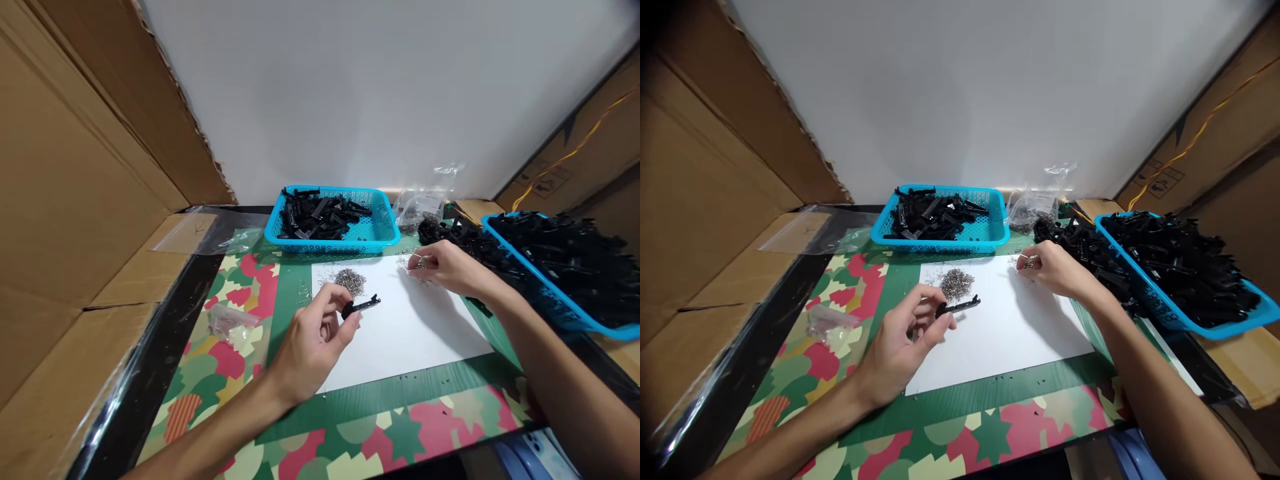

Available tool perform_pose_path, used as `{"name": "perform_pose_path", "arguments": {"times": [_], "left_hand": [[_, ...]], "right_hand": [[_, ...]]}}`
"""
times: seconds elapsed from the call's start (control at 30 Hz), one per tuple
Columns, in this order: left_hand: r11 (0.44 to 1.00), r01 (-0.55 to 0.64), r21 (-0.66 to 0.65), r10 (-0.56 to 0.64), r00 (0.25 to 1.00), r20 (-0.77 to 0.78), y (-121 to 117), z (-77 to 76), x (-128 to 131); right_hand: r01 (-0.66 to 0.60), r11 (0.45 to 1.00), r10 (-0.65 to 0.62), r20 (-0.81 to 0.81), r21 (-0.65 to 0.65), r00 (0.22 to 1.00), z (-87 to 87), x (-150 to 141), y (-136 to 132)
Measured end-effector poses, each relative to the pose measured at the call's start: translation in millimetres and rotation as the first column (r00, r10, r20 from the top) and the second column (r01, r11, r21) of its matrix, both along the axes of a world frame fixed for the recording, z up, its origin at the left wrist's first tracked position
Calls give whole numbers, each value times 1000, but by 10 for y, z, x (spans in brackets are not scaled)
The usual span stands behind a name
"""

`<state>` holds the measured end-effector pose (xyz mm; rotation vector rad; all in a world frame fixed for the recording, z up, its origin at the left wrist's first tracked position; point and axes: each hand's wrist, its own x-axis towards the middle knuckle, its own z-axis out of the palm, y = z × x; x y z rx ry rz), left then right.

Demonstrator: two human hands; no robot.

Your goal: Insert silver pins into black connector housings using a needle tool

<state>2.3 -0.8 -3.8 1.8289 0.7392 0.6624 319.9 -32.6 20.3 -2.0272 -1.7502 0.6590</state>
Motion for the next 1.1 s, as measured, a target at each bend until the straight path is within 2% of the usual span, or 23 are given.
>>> {"name": "perform_pose_path", "arguments": {"times": [0.1,0.23,0.4,0.47,0.53,0.63,0.7,0.83,1.1], "left_hand": [[996,-9,-86,11,999,33,-15,22,9],[996,2,-95,0,1000,28,-40,34,16],[997,7,-82,-7,1000,9,-45,7,12],[997,3,-74,-2,1000,6,-42,-1,9],[998,-1,-64,1,1000,2,-39,-6,9],[998,-4,-62,5,1000,5,-35,-7,22],[997,-6,-74,7,1000,16,-31,-4,40],[994,-19,-107,23,999,40,-19,11,73],[995,9,-99,-5,999,42,-15,-31,78]], "right_hand": [[26,1000,-27,39,16,999,-115,-26,31],[42,999,-45,103,32,994,-235,-82,0],[1,999,-6,139,41,990,-198,-131,-88],[-12,997,9,43,81,999,-155,-135,-126],[-20,990,43,-165,140,985,-120,-141,-162],[-50,992,101,-476,119,873,-103,-171,-201],[-109,993,114,-571,43,813,-115,-201,-217],[-152,988,115,-581,-14,806,-158,-228,-227],[-24,999,37,-554,30,832,-161,-206,-186]]}}
